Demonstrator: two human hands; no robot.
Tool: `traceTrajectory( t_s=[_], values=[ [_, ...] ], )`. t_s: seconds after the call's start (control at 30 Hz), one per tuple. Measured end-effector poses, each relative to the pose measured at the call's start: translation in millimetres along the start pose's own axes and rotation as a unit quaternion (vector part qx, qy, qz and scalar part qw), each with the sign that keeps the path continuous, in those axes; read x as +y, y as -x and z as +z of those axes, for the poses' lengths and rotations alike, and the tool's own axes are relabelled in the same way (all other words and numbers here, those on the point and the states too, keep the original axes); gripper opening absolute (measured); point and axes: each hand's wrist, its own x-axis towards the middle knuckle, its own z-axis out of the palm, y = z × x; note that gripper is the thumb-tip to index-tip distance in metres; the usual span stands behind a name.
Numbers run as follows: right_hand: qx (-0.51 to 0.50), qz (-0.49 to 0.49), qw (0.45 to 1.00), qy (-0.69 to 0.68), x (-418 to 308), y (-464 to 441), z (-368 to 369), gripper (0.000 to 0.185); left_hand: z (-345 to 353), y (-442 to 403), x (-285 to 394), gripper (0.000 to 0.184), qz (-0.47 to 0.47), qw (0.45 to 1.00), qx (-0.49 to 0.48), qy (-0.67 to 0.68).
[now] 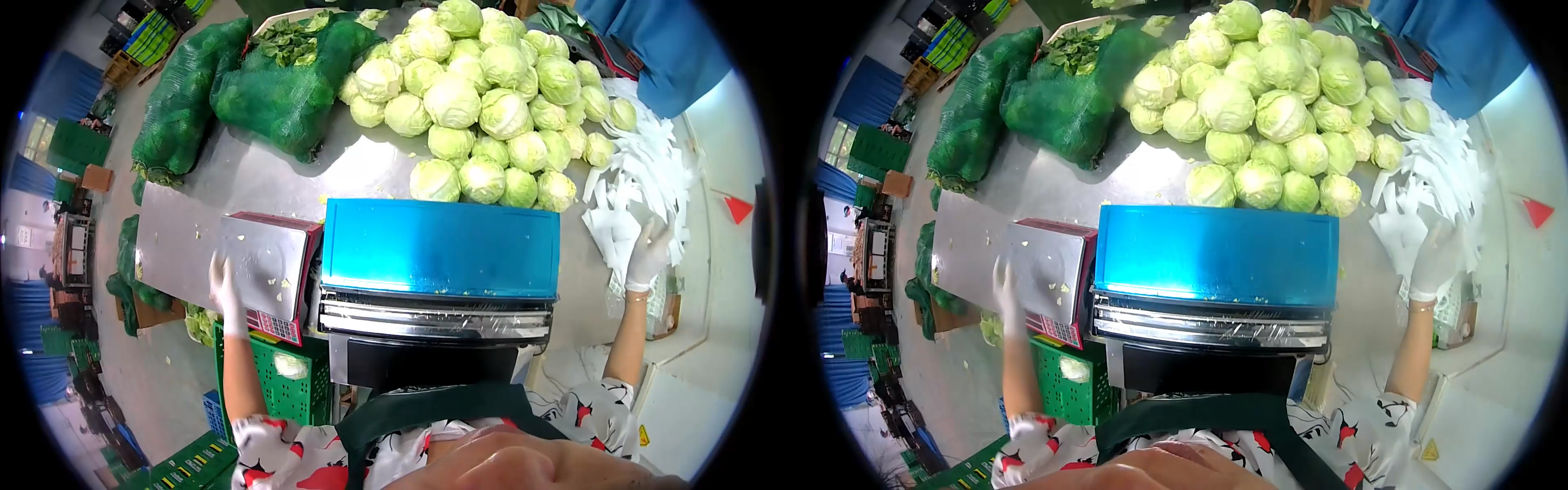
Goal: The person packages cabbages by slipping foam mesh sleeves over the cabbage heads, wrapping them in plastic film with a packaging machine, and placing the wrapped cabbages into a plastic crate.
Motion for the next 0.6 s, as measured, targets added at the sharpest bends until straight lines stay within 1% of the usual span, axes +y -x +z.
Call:
traceTrajectory(
  t_s=[0.07,0.1,0.17,0.2,0.23,0.27,0.3,0.33,0.37,0.4,0.47,0.5,0.57,0.6],
  values=[
    [0.106,-0.057,0.984,-0.13,-24.3,-13.7,-11.5,0.033,111.2,-51.6,41.9,0.083,0.017,0.994,-0.106,0.018],
    [0.074,-0.015,0.977,-0.201,-35.0,-14.8,-19.4,0.028,167.3,-74.8,52.4,0.084,0.01,0.988,-0.153,0.03],
    [0.041,0.001,0.943,-0.33,-49.1,-19.5,-29.3,0.023,273.4,-112.8,64.5,0.085,-0.048,0.973,-0.22,0.053],
    [0.024,0.008,0.92,-0.391,-51.9,-22.0,-33.2,0.021,323.2,-106.7,93.7,0.086,-0.148,0.969,-0.196,0.034],
    [0.012,0.011,0.931,-0.364,-51.3,-22.9,-37.0,0.024,359.9,-125.1,92.7,0.089,-0.132,0.962,-0.238,0.032],
    [0.022,0.062,0.91,-0.41,-54.4,-24.8,-40.2,0.025,391.2,-131.6,102.5,0.085,-0.171,0.95,-0.253,0.057],
    [0.033,0.114,0.884,-0.453,-60.0,-24.8,-43.1,0.027,414.4,-158.5,90.1,0.081,-0.194,0.918,-0.33,0.101],
    [0.042,0.166,0.853,-0.494,-65.2,-24.2,-46.5,0.029,436.8,-175.4,82.5,0.083,-0.204,0.927,-0.301,0.09],
    [0.005,0.182,0.855,-0.485,-69.3,-25.8,-53.3,0.036,459.9,-186.9,76.3,0.085,-0.215,0.935,-0.272,0.079],
    [-0.003,0.172,0.864,-0.472,-74.0,-26.4,-56.3,0.038,480.7,-200.7,66.1,0.088,-0.226,0.941,-0.242,0.067],
    [-0.021,0.152,0.881,-0.448,-81.5,-27.2,-57.9,0.042,504.5,-225.6,34.2,0.094,-0.214,0.965,-0.137,0.061],
    [-0.03,0.168,0.885,-0.434,-83.4,-27.7,-57.2,0.043,506.9,-226.5,29.2,0.094,-0.201,0.972,-0.11,0.054],
    [-0.049,0.202,0.889,-0.407,-85.7,-25.3,-55.4,0.044,491.7,-193.8,49.8,0.084,-0.183,0.969,-0.125,0.106],
    [-0.05,0.223,0.855,-0.465,-85.1,-24.6,-53.3,0.046,479.4,-179.0,53.2,0.08,-0.168,0.967,-0.137,0.136]
  ],
)
